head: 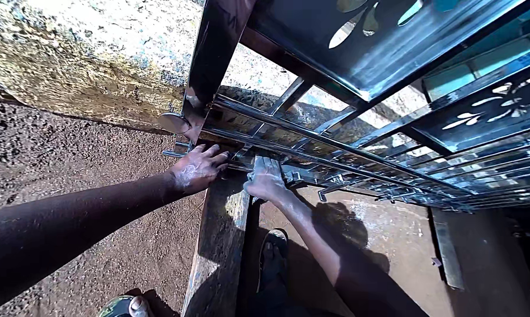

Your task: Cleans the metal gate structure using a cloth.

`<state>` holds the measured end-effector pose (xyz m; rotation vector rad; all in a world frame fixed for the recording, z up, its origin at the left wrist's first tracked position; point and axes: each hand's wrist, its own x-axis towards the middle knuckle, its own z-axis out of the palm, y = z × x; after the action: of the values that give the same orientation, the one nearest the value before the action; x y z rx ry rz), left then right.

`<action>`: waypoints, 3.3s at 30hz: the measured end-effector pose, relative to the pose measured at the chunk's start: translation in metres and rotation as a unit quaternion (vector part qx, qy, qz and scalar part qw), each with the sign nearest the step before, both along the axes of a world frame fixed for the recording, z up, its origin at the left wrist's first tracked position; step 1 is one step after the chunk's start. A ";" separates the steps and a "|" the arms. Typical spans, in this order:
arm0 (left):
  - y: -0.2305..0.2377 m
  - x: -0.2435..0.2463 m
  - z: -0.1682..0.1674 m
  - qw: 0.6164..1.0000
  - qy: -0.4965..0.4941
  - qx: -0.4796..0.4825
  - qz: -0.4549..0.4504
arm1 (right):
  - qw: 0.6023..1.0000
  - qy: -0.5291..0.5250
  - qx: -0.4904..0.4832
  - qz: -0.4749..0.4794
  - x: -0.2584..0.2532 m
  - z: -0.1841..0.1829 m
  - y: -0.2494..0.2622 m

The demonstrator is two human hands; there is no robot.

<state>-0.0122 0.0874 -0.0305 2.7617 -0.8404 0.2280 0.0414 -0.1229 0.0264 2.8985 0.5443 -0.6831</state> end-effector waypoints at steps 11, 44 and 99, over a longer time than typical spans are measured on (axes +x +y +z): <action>-0.001 -0.003 -0.004 1.000 -0.007 -0.002 0.004 | 0.998 -0.013 0.064 -0.019 -0.012 -0.008 0.007; 0.000 -0.001 -0.004 1.000 -0.011 0.006 0.004 | 0.999 -0.010 0.038 -0.009 -0.038 -0.013 0.013; -0.072 -0.076 0.105 0.721 0.391 -0.545 0.174 | 0.895 0.298 0.301 0.139 0.003 0.115 -0.131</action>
<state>-0.0878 0.0154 0.0748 1.5482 0.1059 -0.3017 0.0440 -0.2543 0.1417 2.9616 1.4370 -1.6118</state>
